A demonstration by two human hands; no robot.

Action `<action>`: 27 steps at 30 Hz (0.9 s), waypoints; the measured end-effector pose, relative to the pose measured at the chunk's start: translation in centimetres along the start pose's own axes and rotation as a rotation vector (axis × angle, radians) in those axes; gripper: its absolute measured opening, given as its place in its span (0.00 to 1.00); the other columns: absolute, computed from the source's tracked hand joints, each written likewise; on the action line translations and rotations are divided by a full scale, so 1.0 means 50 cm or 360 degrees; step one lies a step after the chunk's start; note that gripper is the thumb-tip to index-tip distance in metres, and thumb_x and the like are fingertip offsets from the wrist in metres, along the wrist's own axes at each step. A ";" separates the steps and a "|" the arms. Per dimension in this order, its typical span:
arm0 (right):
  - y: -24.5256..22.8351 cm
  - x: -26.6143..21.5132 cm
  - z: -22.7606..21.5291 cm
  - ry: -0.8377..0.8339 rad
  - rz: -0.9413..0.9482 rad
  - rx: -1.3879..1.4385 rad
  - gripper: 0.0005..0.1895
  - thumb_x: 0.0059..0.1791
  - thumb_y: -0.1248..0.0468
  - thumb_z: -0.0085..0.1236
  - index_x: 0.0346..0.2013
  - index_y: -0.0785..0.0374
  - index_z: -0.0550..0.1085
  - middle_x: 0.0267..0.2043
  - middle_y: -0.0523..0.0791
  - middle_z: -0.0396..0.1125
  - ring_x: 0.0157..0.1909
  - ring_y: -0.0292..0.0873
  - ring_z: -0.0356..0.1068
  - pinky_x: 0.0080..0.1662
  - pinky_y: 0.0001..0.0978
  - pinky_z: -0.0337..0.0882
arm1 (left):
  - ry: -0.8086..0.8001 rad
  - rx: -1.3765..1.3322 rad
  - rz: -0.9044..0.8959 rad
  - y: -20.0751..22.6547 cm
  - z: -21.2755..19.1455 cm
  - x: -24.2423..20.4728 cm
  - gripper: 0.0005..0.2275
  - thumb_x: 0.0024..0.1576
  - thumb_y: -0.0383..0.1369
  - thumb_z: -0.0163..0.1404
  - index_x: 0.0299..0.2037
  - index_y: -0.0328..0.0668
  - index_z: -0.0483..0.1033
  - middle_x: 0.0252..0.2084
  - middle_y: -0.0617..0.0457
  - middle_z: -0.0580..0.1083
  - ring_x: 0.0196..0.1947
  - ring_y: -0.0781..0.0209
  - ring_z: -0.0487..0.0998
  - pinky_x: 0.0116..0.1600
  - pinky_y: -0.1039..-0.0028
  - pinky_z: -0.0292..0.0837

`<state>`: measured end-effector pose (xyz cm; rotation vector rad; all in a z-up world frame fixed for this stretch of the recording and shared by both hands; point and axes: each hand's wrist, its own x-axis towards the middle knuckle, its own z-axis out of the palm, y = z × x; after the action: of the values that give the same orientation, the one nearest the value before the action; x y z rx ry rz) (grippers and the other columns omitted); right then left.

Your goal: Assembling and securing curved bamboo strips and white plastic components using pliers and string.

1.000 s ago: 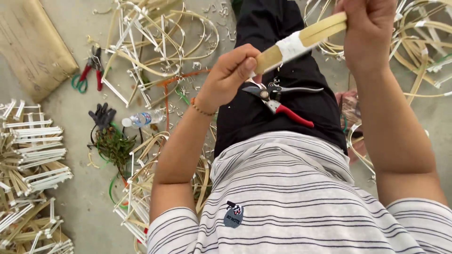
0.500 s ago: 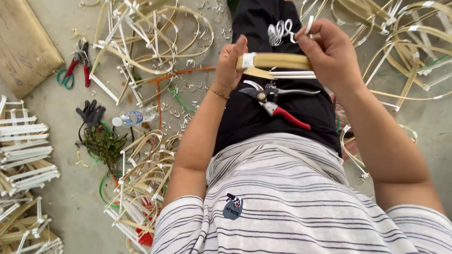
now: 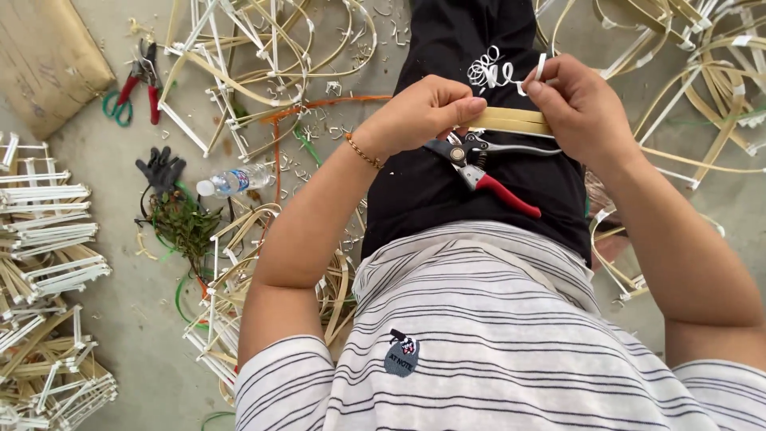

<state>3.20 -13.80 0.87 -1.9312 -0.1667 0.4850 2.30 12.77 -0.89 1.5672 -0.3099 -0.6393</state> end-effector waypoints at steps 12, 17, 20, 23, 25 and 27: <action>0.036 -0.003 0.010 0.0165 -0.0114 0.0292 0.04 0.64 0.64 0.50 0.50 0.63 0.70 0.33 0.34 0.60 0.32 0.25 0.55 0.33 0.21 0.56 | 0.0073 -0.0055 -0.0009 0.026 0.021 -0.008 0.15 0.67 0.42 0.50 0.36 0.38 0.77 0.27 0.61 0.72 0.25 0.77 0.68 0.30 0.82 0.65; 0.003 0.026 0.021 0.0236 -0.0182 0.0274 0.04 0.64 0.65 0.51 0.49 0.63 0.69 0.32 0.34 0.62 0.30 0.25 0.56 0.32 0.21 0.56 | 0.0118 0.0380 0.0264 0.114 0.009 -0.013 0.12 0.65 0.38 0.55 0.45 0.35 0.75 0.32 0.60 0.73 0.31 0.75 0.71 0.37 0.79 0.69; 0.021 0.039 0.012 0.0271 -0.0281 0.0255 0.05 0.65 0.65 0.52 0.48 0.65 0.70 0.31 0.35 0.61 0.31 0.26 0.55 0.34 0.22 0.56 | 0.0152 0.0583 0.0293 0.103 0.008 0.004 0.13 0.62 0.38 0.58 0.47 0.34 0.76 0.33 0.55 0.76 0.32 0.68 0.74 0.38 0.74 0.72; 0.036 0.035 -0.019 0.0262 -0.0136 0.0369 0.05 0.65 0.64 0.54 0.47 0.64 0.72 0.32 0.37 0.62 0.31 0.27 0.58 0.33 0.22 0.58 | 0.0241 0.0729 0.0499 0.062 0.023 0.023 0.13 0.64 0.39 0.56 0.48 0.35 0.75 0.37 0.48 0.76 0.37 0.55 0.75 0.43 0.68 0.73; 0.065 0.035 -0.054 0.0304 -0.0058 0.0873 0.02 0.64 0.66 0.51 0.49 0.61 0.71 0.38 0.40 0.68 0.37 0.30 0.67 0.38 0.23 0.67 | 0.0359 0.0982 0.0864 0.058 0.040 0.035 0.14 0.66 0.40 0.53 0.49 0.34 0.74 0.41 0.45 0.77 0.42 0.47 0.77 0.49 0.63 0.73; 0.079 0.015 -0.090 0.0356 -0.0135 0.1222 0.03 0.67 0.67 0.48 0.50 0.63 0.69 0.40 0.44 0.69 0.38 0.34 0.70 0.41 0.28 0.71 | 0.0322 0.0918 0.0824 0.059 0.043 0.043 0.14 0.67 0.40 0.51 0.49 0.35 0.75 0.41 0.46 0.77 0.42 0.47 0.77 0.49 0.63 0.73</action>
<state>5.30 -18.97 -1.43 -1.2045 0.0789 0.2203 3.31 9.46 1.56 1.9719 -0.7640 0.0276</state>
